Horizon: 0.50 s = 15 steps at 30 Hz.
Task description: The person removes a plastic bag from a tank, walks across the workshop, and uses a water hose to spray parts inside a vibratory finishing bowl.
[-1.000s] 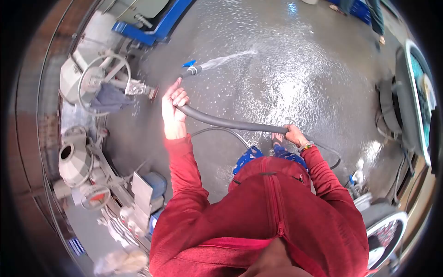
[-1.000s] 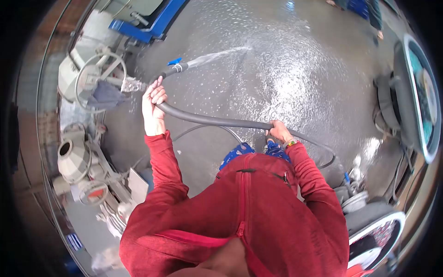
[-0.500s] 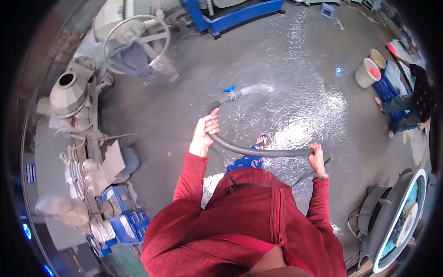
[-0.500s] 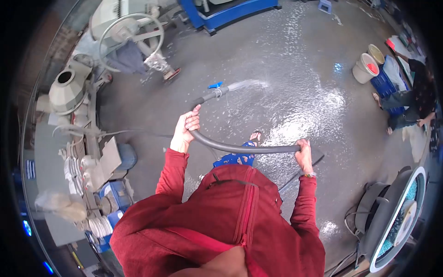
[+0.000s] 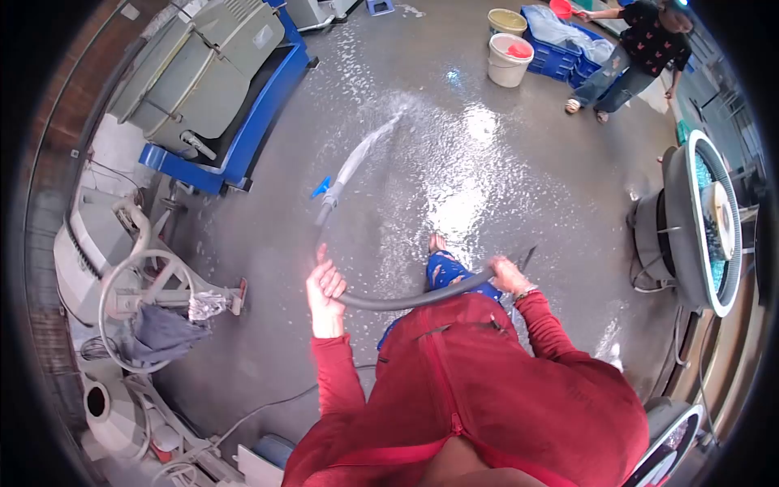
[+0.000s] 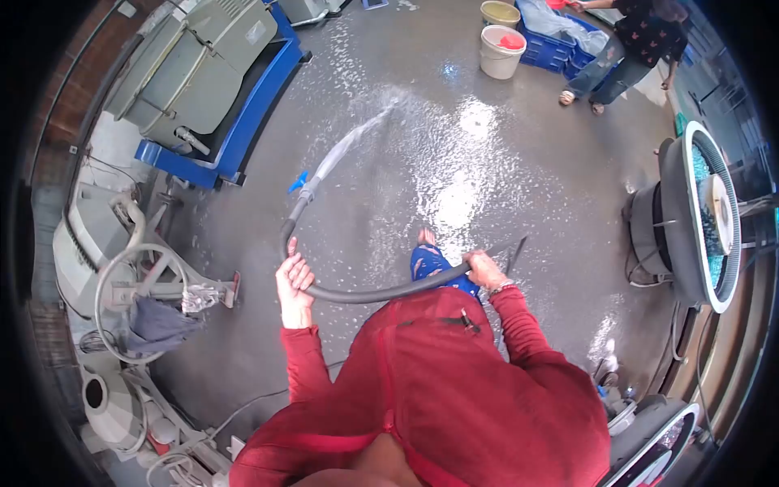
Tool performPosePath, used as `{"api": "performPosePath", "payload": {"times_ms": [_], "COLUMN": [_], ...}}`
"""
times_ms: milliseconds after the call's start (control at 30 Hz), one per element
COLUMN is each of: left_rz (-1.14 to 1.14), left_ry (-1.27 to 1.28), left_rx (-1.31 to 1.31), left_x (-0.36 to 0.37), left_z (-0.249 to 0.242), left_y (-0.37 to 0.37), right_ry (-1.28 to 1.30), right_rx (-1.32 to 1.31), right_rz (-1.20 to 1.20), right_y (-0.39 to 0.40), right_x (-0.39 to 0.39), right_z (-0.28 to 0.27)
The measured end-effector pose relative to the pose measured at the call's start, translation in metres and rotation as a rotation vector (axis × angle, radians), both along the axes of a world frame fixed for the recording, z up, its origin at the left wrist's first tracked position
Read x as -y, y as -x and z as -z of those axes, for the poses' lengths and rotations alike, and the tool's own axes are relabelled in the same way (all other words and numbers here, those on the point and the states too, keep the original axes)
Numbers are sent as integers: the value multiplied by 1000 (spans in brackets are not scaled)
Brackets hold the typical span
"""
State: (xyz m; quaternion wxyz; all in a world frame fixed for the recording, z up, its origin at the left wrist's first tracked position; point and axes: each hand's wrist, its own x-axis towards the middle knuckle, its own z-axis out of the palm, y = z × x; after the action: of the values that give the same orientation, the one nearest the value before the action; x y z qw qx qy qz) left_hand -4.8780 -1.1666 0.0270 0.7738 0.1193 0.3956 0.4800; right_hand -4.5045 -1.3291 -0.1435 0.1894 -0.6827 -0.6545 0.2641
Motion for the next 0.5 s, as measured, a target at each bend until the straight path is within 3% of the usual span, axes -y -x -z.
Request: {"api": "performPosePath", "payload": {"times_ms": [33, 100, 267, 333, 500], "left_rz": [-30, -32, -147, -168, -169], "left_ry": [14, -24, -38, -35, -43], "left_rx": [-44, 109, 85, 67, 86], "left_x": [-16, -58, -140, -190, -305], "left_z": [-4, -3, -6, -13, -25], "left_y": [-9, -20, -59, -70, -80], "right_ry": [13, 74, -49, 22, 285], "right_rx": [-8, 29, -62, -62, -33], "right_rz": [-12, 15, 29, 47, 22], "right_y": [-4, -14, -44, -50, -57], "right_x": [-15, -59, -165, -223, -345], "right_z": [5, 6, 17, 30, 3]}}
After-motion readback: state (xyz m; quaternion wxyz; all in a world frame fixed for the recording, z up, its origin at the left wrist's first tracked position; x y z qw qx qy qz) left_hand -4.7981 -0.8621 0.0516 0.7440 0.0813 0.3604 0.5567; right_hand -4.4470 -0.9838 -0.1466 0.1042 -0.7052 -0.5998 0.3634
